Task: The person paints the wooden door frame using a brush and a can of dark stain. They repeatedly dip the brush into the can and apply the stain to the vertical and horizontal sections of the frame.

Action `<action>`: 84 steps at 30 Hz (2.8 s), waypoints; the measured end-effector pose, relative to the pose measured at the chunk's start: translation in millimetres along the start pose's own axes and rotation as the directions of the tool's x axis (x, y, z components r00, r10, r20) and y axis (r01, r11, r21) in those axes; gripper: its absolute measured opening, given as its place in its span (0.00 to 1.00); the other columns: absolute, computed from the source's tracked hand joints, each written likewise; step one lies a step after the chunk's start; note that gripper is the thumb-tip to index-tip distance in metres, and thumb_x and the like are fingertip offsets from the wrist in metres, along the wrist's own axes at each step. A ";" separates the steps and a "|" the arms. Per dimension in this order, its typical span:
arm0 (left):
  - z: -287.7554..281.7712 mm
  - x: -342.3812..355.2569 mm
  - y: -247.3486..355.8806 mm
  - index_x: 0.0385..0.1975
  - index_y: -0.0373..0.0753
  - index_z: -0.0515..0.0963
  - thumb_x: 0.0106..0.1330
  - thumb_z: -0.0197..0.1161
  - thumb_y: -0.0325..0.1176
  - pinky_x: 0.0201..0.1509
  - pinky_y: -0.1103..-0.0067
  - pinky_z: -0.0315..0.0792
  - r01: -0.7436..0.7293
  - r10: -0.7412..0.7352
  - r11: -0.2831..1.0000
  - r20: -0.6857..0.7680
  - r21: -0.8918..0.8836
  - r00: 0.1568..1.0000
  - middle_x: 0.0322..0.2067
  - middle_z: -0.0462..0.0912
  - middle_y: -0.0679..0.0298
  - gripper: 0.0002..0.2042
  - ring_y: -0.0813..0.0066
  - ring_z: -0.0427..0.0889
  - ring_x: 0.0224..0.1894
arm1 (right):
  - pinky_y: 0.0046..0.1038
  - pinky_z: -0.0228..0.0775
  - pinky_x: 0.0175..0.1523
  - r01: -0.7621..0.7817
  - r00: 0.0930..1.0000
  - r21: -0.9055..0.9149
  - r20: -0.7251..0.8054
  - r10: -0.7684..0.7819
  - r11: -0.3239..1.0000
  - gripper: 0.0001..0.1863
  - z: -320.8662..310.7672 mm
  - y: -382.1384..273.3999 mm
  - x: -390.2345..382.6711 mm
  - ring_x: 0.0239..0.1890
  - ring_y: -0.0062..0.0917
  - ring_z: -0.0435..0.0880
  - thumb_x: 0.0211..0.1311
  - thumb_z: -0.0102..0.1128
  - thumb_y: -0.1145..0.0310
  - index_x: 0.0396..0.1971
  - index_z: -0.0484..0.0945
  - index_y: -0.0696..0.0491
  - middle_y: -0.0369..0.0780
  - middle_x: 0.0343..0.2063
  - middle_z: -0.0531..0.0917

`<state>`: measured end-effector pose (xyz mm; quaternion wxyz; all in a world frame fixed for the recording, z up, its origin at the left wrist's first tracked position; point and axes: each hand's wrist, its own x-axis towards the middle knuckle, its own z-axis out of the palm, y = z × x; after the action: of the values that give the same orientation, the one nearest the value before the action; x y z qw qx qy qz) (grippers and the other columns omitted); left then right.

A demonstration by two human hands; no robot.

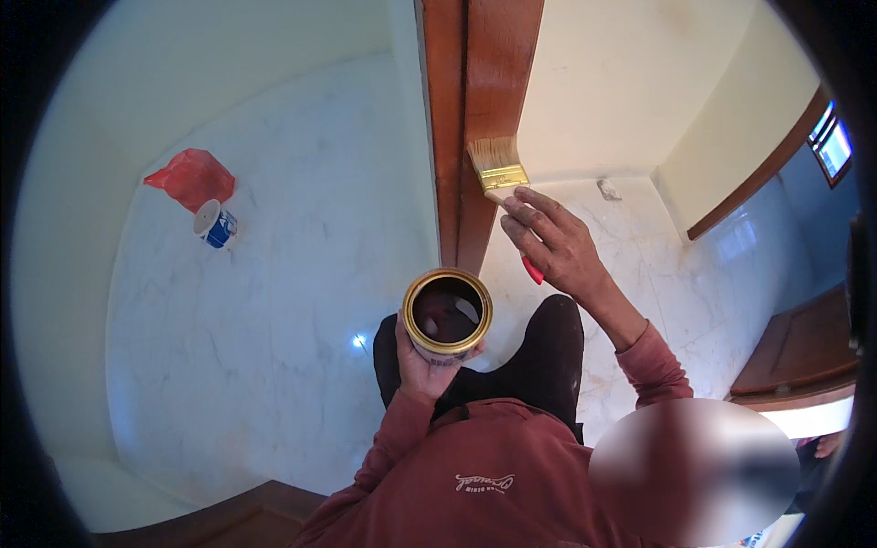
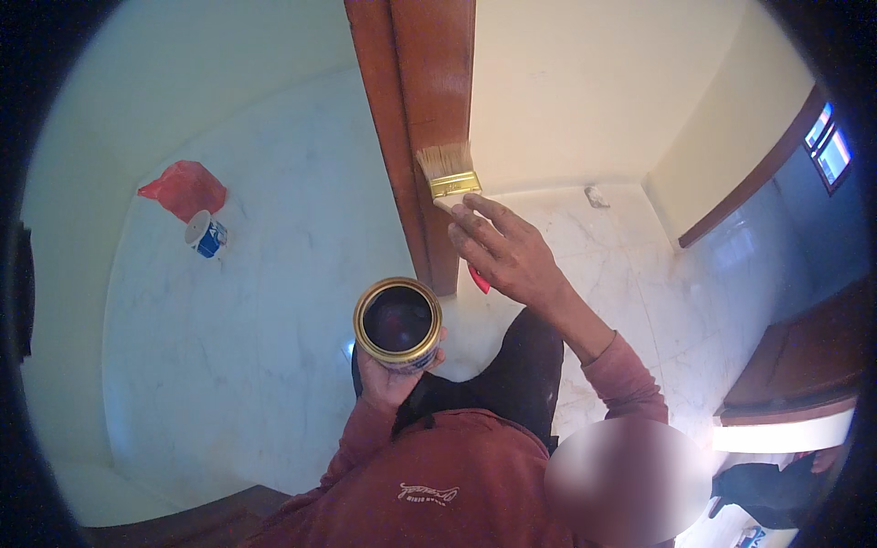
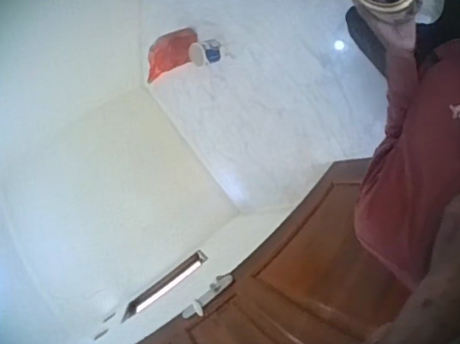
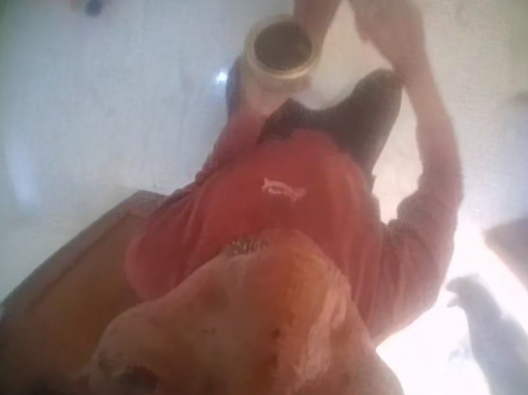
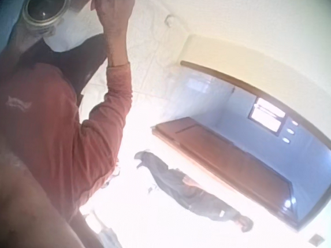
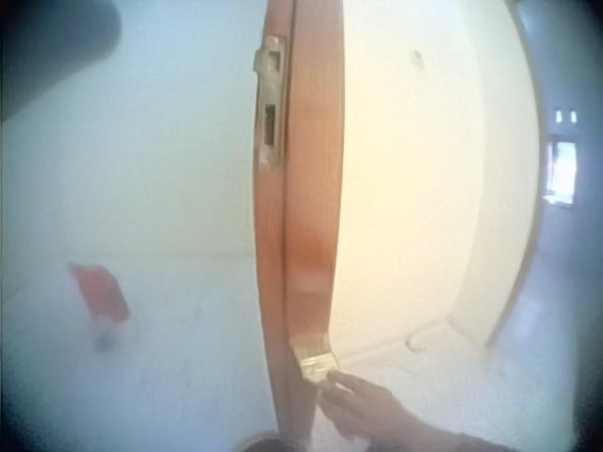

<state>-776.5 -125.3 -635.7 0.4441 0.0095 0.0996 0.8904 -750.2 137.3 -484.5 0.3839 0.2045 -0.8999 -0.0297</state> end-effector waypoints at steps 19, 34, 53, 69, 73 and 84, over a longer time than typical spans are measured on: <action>-12.2 18.0 -17.8 0.75 0.50 0.64 0.73 0.46 0.71 0.70 0.48 0.70 0.035 -0.034 0.999 0.050 -0.010 0.998 0.72 0.69 0.57 0.38 0.54 0.71 0.72 | 0.21 0.70 0.34 -0.672 0.714 0.675 0.480 0.510 0.305 0.07 -57.9 -47.9 41.7 0.28 0.15 0.79 0.62 0.68 0.71 0.32 0.82 0.59 0.33 0.26 0.81; 5.4 23.6 -14.0 0.73 0.49 0.66 0.73 0.43 0.72 0.53 0.50 0.80 -0.015 0.017 1.000 -0.115 0.022 0.993 0.66 0.76 0.55 0.39 0.50 0.81 0.61 | 0.29 0.83 0.37 -0.539 0.589 0.842 0.378 0.714 -0.001 0.08 -32.2 -37.5 -9.2 0.32 0.27 0.88 0.68 0.67 0.71 0.36 0.79 0.60 0.42 0.31 0.85; 3.4 24.7 19.0 0.70 0.53 0.69 0.69 0.56 0.69 0.53 0.48 0.74 -0.173 0.171 0.984 -0.038 -0.041 0.984 0.67 0.74 0.60 0.36 0.54 0.78 0.63 | 0.30 0.81 0.52 -0.134 0.866 0.155 -0.463 0.192 0.979 0.13 -31.3 -2.9 96.4 0.49 0.29 0.86 0.61 0.73 0.81 0.45 0.84 0.58 0.44 0.46 0.86; -62.0 -79.4 45.7 0.74 0.44 0.65 0.68 0.63 0.62 0.59 0.45 0.71 -0.365 0.329 0.907 -0.186 -0.212 0.926 0.66 0.72 0.44 0.40 0.34 0.73 0.65 | 0.38 0.84 0.54 -0.249 0.962 0.224 0.166 0.215 0.942 0.20 142.4 -76.1 -84.5 0.55 0.42 0.83 0.54 0.69 0.78 0.50 0.81 0.55 0.45 0.51 0.81; -74.2 -91.8 49.9 0.75 0.42 0.62 0.69 0.62 0.63 0.64 0.41 0.68 -0.366 0.339 0.915 -0.173 -0.169 0.925 0.69 0.69 0.41 0.41 0.30 0.70 0.68 | 0.35 0.81 0.55 -0.380 0.923 0.324 0.189 0.334 0.866 0.17 129.4 -71.6 -73.9 0.52 0.41 0.85 0.56 0.71 0.81 0.47 0.83 0.56 0.46 0.49 0.84; -62.0 -94.0 42.3 0.75 0.41 0.62 0.71 0.60 0.62 0.64 0.40 0.72 -0.355 0.339 0.921 -0.116 -0.159 0.933 0.70 0.69 0.40 0.40 0.32 0.71 0.68 | 0.33 0.83 0.52 -0.153 0.892 -0.012 -0.432 0.133 0.988 0.16 51.7 -33.2 37.9 0.49 0.36 0.87 0.58 0.75 0.82 0.45 0.83 0.53 0.48 0.50 0.85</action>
<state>-759.5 -235.1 -681.9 0.2736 -0.0511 0.0358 0.9598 -798.7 86.7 -502.2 0.5784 0.1305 -0.8049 0.0236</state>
